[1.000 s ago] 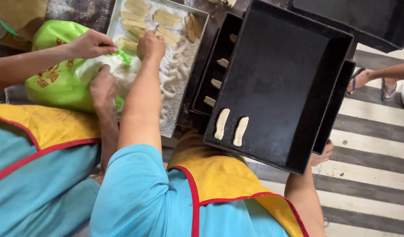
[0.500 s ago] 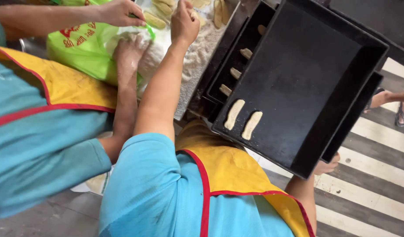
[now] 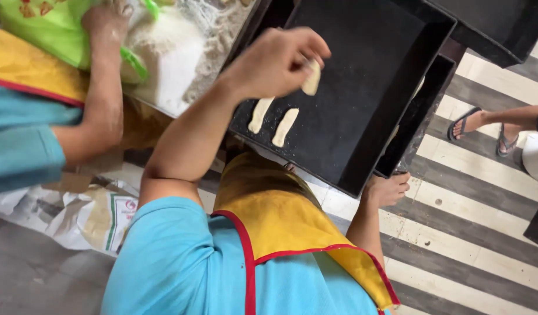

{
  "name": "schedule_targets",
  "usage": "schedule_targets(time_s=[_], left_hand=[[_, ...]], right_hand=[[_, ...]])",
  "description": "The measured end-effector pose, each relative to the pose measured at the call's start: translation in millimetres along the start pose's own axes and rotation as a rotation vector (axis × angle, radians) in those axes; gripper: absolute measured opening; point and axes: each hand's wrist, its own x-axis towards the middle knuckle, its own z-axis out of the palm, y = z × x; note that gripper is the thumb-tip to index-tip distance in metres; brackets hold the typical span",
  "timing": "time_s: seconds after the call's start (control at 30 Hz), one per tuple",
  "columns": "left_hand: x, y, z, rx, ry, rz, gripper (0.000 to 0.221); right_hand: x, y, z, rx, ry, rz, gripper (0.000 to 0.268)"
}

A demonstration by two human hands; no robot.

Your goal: The person picks dough pieces from a flour-dusted tray, coats them in flour, and arranges them in rows on black baking trays. They fill one tray, stack it with a lid tray, and continue filling another tray with more dough pieces.

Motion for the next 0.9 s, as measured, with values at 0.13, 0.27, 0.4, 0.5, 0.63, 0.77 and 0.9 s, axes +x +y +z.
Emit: schedule_targets(time_s=[0.13, 0.27, 0.4, 0.5, 0.63, 0.77, 0.9], left_hand=[[-25.3, 28.9, 57.6, -0.041, -0.048, 0.016, 0.02], [-64.5, 17.5, 97.5, 0.054, -0.223, 0.039, 0.025], [-66.1, 17.8, 114.3, 0.205, -0.336, -0.116, 0.037], [-53.7, 32.2, 124.2, 0.419, -0.3, -0.386, 0.04], [-42.3, 57.8, 127.3, 0.452, -0.483, -0.53, 0.068], [-48.3, 33.8, 142.7, 0.421, -0.564, -0.517, 0.071], [-49.4, 29.2, 140.2, 0.367, -0.398, -0.454, 0.072]], right_hand=[[-1.5, -0.2, -16.7, 0.045, -0.02, -0.104, 0.072], [-5.4, -9.6, -36.2, 0.113, -0.082, -0.075, 0.069], [-2.8, -1.6, -19.7, 0.101, -0.037, -0.042, 0.063], [-2.4, -3.0, -24.3, 0.094, 0.005, -0.063, 0.062], [-3.8, -5.3, -26.0, 0.114, -0.04, -0.065, 0.063], [-3.9, -7.6, -27.2, 0.136, -0.025, -0.04, 0.066], [-5.1, -7.8, -26.3, 0.162, -0.009, -0.019, 0.07]])
